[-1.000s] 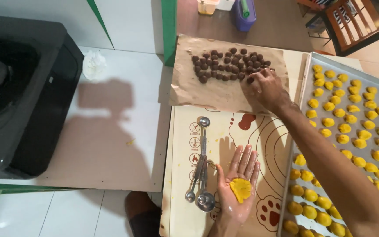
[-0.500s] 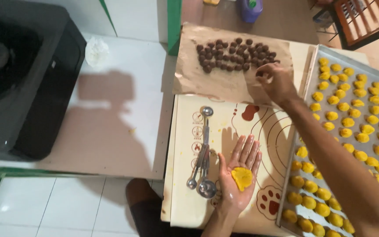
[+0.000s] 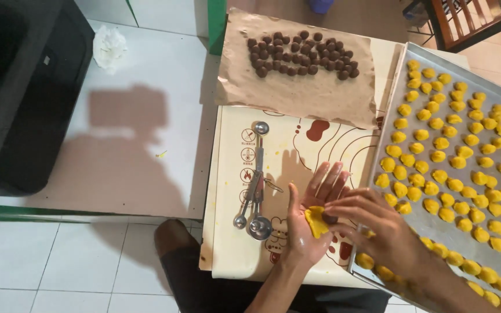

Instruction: The person is manually filling small portions of yellow dough with a dark filling and rolling them into uniform balls before placing them on a baking sheet.

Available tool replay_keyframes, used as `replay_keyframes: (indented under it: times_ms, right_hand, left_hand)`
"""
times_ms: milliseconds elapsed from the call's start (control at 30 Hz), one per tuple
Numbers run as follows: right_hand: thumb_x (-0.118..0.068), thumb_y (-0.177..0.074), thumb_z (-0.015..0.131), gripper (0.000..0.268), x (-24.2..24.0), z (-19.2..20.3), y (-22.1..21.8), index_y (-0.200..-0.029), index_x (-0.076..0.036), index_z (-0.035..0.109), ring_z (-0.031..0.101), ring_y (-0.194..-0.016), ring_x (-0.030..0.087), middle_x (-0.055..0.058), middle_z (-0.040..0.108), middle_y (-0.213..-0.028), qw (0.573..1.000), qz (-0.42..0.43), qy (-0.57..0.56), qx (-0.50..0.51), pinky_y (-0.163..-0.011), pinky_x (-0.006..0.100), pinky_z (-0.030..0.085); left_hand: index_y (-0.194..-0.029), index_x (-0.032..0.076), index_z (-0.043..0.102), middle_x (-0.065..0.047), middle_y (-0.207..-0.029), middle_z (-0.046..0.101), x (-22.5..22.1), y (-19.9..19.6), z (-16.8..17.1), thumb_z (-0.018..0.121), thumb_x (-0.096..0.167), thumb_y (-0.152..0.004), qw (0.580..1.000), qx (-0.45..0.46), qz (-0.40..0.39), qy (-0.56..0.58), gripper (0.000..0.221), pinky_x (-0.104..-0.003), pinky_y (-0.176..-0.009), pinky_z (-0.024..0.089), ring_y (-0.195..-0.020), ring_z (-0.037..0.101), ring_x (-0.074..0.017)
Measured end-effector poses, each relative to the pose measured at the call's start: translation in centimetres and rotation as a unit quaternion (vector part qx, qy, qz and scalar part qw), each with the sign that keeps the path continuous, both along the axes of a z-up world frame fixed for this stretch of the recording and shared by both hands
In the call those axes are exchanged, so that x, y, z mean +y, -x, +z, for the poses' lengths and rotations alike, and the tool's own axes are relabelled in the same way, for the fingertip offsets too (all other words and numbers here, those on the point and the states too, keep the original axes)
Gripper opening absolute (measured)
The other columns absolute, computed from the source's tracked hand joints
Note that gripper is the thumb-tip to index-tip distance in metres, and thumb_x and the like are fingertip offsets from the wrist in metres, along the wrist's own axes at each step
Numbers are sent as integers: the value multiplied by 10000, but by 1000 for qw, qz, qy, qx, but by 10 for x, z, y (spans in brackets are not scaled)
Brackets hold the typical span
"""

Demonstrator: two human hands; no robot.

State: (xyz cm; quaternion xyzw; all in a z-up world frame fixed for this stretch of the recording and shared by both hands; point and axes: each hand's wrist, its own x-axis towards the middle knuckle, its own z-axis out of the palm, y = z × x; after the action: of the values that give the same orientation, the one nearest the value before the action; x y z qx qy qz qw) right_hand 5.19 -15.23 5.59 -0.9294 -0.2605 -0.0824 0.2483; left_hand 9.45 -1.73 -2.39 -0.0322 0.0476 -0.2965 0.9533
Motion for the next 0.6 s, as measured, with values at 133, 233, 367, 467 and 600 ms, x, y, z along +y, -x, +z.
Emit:
replay_keyframes:
  times_ms: [133, 233, 367, 467, 600]
  right_hand:
    - [-205, -865, 753, 369, 18, 17, 11, -1212, -87, 717, 656, -1147, 258, 70, 749, -1195, 1000, 2, -4, -13, -1023, 422, 534]
    - [-220, -876, 747, 320, 18, 15, 17, -1178, -113, 751, 615, -1147, 293, 93, 710, -1187, 999, -20, 8, -27, -967, 424, 536]
    - [-212, -881, 744, 327, 19, 21, 23, -1196, -127, 764, 596, -1165, 288, 75, 707, -1199, 999, -27, 0, -21, -984, 428, 515]
    - [-243, -891, 730, 381, 15, 23, 29, -1264, -167, 740, 570, -1208, 288, 59, 691, -1235, 999, -39, 7, 22, -990, 460, 510]
    - [-272, -929, 670, 411, 15, 32, 38, -1310, -118, 685, 591, -1093, 235, 56, 693, -1152, 993, -103, -14, 55, -919, 374, 503]
  left_hand:
    - [-1559, 106, 439, -123, -1580, 483, 7, 12, 24, 262, 638, -1022, 1000, -29, -8, -9, 776, -445, -1229, 365, -1458, 478, -266]
    - [-1536, 115, 473, -127, -1585, 477, 6, 18, 29, 290, 646, -1016, 999, -39, -6, -12, 766, -440, -1252, 335, -1464, 469, -270]
    - [-1526, 110, 482, -141, -1581, 479, 4, 23, 29, 298, 625, -1028, 998, -65, 8, -24, 740, -432, -1247, 350, -1460, 474, -275]
    - [-1535, 115, 471, -132, -1586, 474, 4, 25, 27, 295, 632, -1023, 996, -78, 2, -31, 749, -438, -1246, 348, -1458, 475, -270]
    - [-1589, 138, 387, -108, -1639, 411, 8, 26, 28, 337, 626, -1010, 993, -112, -6, -34, 759, -385, -1227, 340, -1515, 401, -235]
